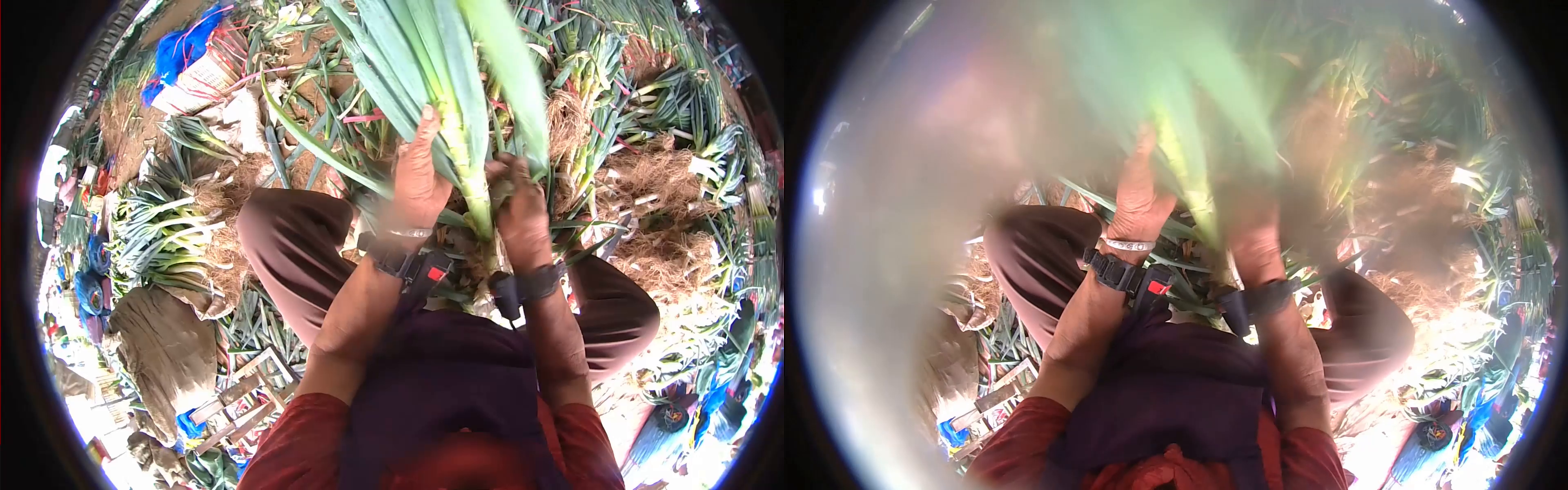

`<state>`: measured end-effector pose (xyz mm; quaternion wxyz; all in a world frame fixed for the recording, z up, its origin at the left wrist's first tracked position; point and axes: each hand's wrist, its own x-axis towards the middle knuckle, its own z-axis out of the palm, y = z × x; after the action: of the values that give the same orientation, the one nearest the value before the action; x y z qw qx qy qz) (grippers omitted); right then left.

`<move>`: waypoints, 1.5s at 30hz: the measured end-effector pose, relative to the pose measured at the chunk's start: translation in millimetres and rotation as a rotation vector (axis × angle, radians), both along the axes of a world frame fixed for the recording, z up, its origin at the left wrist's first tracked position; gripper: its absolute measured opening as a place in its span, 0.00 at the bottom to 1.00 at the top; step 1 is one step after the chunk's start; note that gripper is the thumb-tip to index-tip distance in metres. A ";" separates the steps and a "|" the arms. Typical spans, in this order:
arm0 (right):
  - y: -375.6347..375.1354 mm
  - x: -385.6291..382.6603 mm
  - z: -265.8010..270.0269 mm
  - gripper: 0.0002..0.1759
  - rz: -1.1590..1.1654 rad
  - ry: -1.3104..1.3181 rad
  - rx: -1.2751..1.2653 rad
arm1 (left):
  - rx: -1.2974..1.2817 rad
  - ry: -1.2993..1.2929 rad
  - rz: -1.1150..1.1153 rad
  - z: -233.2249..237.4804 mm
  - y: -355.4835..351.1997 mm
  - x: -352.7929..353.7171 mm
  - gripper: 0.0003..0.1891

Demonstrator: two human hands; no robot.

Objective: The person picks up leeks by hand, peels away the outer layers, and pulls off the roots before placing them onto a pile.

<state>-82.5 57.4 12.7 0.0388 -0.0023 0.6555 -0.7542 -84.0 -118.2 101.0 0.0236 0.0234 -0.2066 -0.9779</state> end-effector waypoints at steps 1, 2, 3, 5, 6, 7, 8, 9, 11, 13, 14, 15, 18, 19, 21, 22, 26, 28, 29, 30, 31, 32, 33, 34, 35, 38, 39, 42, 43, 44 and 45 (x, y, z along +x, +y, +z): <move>21.3 -1.0 -12.4 0.13 -0.037 -0.192 -0.267 | -0.068 0.056 0.057 -11.6 -2.8 -2.4 0.27; 42.3 -1.8 -24.1 0.12 -0.118 -0.371 -0.506 | -0.082 0.057 0.047 -5.8 -5.5 2.5 0.29; 64.1 2.6 -51.7 0.13 -0.090 -0.085 -0.006 | -0.098 0.064 0.040 5.2 -10.8 6.4 0.31; 89.6 8.5 -71.5 0.16 -0.083 0.078 0.524 | -0.173 0.068 0.054 19.9 -26.6 8.8 0.37; 94.8 17.7 -62.8 0.19 -0.050 -0.051 0.765 | -0.158 0.060 0.074 26.2 -36.1 7.8 0.35; 100.1 26.9 -54.1 0.23 0.019 -0.177 1.008 | -0.182 0.102 0.081 33.7 -47.2 5.8 0.33; 104.9 44.0 -34.5 0.28 0.153 -0.307 1.458 | -0.205 0.142 0.090 38.9 -57.3 4.9 0.32; 111.1 49.4 -41.4 0.31 0.192 -0.208 1.322 | -0.166 0.156 0.108 41.1 -64.6 3.5 0.27; 126.5 52.8 -65.9 0.36 0.271 -0.031 1.041 | -0.175 0.182 0.139 47.6 -69.5 3.9 0.25; 76.4 47.8 -1.7 0.38 0.347 0.044 0.524 | -0.124 0.183 0.210 48.5 -66.8 -2.1 0.22; 59.5 54.5 10.7 0.33 0.460 -0.022 0.334 | -0.116 0.162 0.212 52.2 -62.0 -2.7 0.22; 42.8 61.3 18.0 0.29 0.568 -0.084 0.144 | -0.107 0.145 0.213 59.6 -56.8 -2.3 0.21; 0.7 92.6 2.5 0.22 0.552 -0.095 0.162 | -0.185 0.220 0.252 60.9 -44.8 4.3 0.22; -9.8 102.9 -1.3 0.19 0.369 -0.054 0.156 | -0.419 0.304 0.360 44.9 -40.6 3.7 0.23; -21.2 106.9 27.3 0.13 0.258 0.010 0.320 | -0.467 0.322 0.264 44.4 -17.2 16.5 0.25; -22.1 106.8 13.3 0.14 0.216 0.047 0.242 | -0.306 0.257 0.054 53.3 -7.8 27.0 0.26; -31.2 110.1 47.8 0.16 0.105 0.261 0.426 | 0.115 0.051 -0.032 45.8 6.2 14.0 0.24; -30.2 107.8 53.0 0.20 0.134 0.373 0.291 | 0.342 0.033 -0.136 9.6 -7.5 -3.6 0.20; -26.4 107.5 61.7 0.20 0.124 0.365 0.279 | 0.151 -0.054 0.031 9.4 -3.2 -4.6 0.17; -22.9 108.9 70.3 0.21 0.117 0.355 0.267 | -0.097 -0.228 0.226 4.6 -8.2 -6.5 0.16; -20.0 107.1 72.8 0.21 0.087 0.338 0.261 | -0.111 -0.207 0.076 -29.2 -30.2 -17.3 0.15; -13.5 104.1 79.5 0.21 0.075 0.354 0.266 | -0.247 -0.328 0.199 -40.8 -37.5 -16.0 0.16; -6.6 101.7 88.7 0.21 0.063 0.369 0.269 | -0.382 -0.433 0.292 -49.4 -36.5 -11.0 0.18; -1.6 100.1 93.9 0.22 0.049 0.381 0.266 | -0.592 -0.368 0.493 -60.2 -35.2 -6.7 0.19; 1.7 97.4 86.9 0.21 0.020 0.373 0.100 | -0.822 -0.401 0.265 -132.2 -86.8 -17.2 0.22; 25.0 90.9 111.0 0.22 -0.059 0.404 0.376 | -1.926 -0.353 0.051 -142.5 -113.9 -16.3 0.28; 29.3 90.2 114.0 0.21 -0.072 0.384 0.376 | -2.022 -0.121 0.016 -128.5 -106.6 -15.5 0.26; 23.2 91.4 112.3 0.22 -0.154 0.311 0.240 | -1.885 0.221 0.091 0.7 -32.8 -9.4 0.19; 23.5 94.0 111.1 0.22 -0.160 0.297 0.301 | -1.435 0.296 0.206 19.4 -11.8 -12.4 0.15; 24.8 98.5 107.6 0.23 -0.171 0.277 0.365 | -1.159 0.334 0.176 37.5 2.6 -16.8 0.17; 24.1 100.5 99.3 0.24 -0.158 0.292 0.320 | -0.993 0.361 0.161 71.6 26.7 -11.3 0.23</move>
<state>18.0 81.5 111.9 -0.1155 -0.0538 0.7635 -0.6332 -95.3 -91.5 172.6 0.1422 -0.1433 -0.6346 -0.7460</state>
